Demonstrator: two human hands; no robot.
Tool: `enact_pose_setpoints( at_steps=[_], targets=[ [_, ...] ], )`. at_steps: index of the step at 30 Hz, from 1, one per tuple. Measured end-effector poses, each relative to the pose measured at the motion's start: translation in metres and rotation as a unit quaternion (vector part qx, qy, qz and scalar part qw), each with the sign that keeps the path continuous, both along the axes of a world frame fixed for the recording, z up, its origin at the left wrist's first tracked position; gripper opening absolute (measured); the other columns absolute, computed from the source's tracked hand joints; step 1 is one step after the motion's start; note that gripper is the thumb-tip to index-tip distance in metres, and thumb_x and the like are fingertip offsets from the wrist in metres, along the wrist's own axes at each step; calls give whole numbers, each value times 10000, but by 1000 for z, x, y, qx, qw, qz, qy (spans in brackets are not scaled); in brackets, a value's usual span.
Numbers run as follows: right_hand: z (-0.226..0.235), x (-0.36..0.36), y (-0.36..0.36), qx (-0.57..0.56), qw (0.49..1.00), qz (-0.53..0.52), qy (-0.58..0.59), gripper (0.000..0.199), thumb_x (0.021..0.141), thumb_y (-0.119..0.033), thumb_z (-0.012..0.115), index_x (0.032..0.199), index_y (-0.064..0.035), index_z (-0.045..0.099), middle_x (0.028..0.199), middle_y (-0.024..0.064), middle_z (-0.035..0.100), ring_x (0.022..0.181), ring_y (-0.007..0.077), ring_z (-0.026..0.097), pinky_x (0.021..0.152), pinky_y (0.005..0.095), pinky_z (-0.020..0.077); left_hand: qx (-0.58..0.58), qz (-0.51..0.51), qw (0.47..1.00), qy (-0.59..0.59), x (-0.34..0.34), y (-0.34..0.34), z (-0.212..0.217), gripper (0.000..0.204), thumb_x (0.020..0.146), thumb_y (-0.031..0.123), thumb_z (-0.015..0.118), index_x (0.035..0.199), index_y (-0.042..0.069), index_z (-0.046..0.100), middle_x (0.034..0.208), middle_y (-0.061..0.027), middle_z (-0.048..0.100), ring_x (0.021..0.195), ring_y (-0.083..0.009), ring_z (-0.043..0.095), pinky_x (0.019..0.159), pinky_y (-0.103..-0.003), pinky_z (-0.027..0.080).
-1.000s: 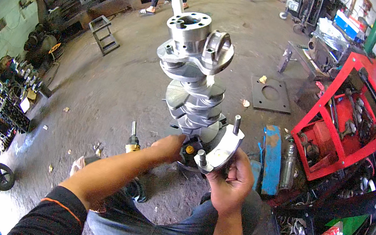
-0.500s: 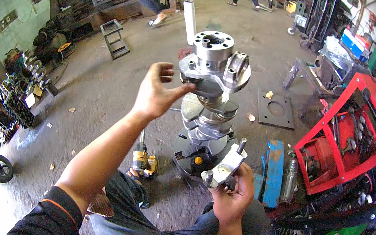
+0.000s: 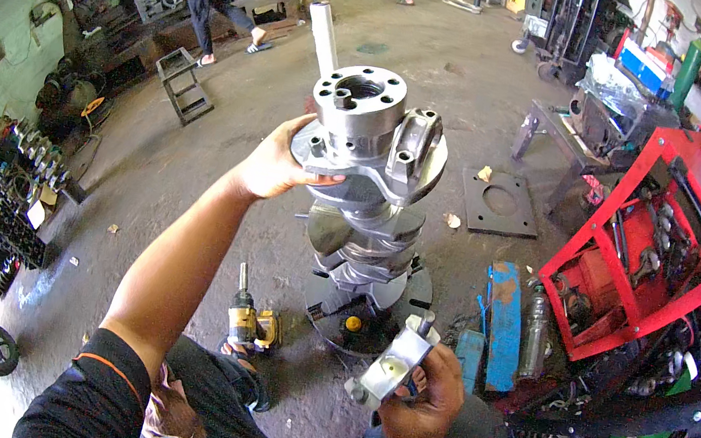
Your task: The person cleans a crankshaft bearing cap with a cloth, applies lubricant, and fits it onto a crankshaft. The person repeats the cleaning and lubrication steps on the bearing cap before final installation.
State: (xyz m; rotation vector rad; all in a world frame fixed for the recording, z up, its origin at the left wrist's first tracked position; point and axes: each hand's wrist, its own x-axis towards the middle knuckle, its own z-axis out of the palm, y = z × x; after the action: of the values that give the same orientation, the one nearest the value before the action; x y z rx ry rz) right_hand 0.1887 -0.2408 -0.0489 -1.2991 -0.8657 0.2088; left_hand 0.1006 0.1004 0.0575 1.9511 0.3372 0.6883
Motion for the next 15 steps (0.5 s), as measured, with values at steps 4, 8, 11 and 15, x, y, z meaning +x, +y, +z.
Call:
enact_pose_setpoints(
  at_steps=[4, 8, 11, 15],
  targets=[
    [-1, 1, 4, -19, 999, -23, 11, 325, 856, -191, 760, 1102, 12, 699, 1109, 156, 701, 1032, 265, 681, 921, 370, 523, -14, 74, 992, -97, 10, -13, -23, 744, 655, 256, 942, 1237, -59, 604, 1145, -137, 724, 1064, -181, 672, 992, -357, 517],
    [1, 1, 8, -4, 999, -23, 34, 263, 864, -154, 731, 1070, 8, 708, 1058, 147, 721, 1005, 275, 692, 894, 366, 525, -25, -25, 999, -6, -4, 7, -7, 638, 675, 148, 925, 1212, -33, 631, 1131, -100, 730, 1056, -163, 666, 990, -342, 511],
    [5, 3, 7, -30, 999, -17, -32, 278, 901, -222, 716, 1057, 7, 709, 1055, 152, 720, 979, 282, 695, 886, 374, 526, -108, -107, 988, 37, -11, 15, 13, 593, 684, 61, 907, 1206, -23, 639, 1139, -74, 727, 1062, -152, 660, 992, -336, 505],
    [6, 1, 7, -49, 999, -21, -13, 324, 893, -273, 736, 1053, 8, 708, 1051, 149, 715, 966, 286, 695, 888, 372, 524, -80, 3, 997, 7, -3, -11, 6, 675, 674, 97, 916, 1258, -34, 605, 1189, -110, 716, 1097, -182, 666, 995, -347, 513]
  ],
)
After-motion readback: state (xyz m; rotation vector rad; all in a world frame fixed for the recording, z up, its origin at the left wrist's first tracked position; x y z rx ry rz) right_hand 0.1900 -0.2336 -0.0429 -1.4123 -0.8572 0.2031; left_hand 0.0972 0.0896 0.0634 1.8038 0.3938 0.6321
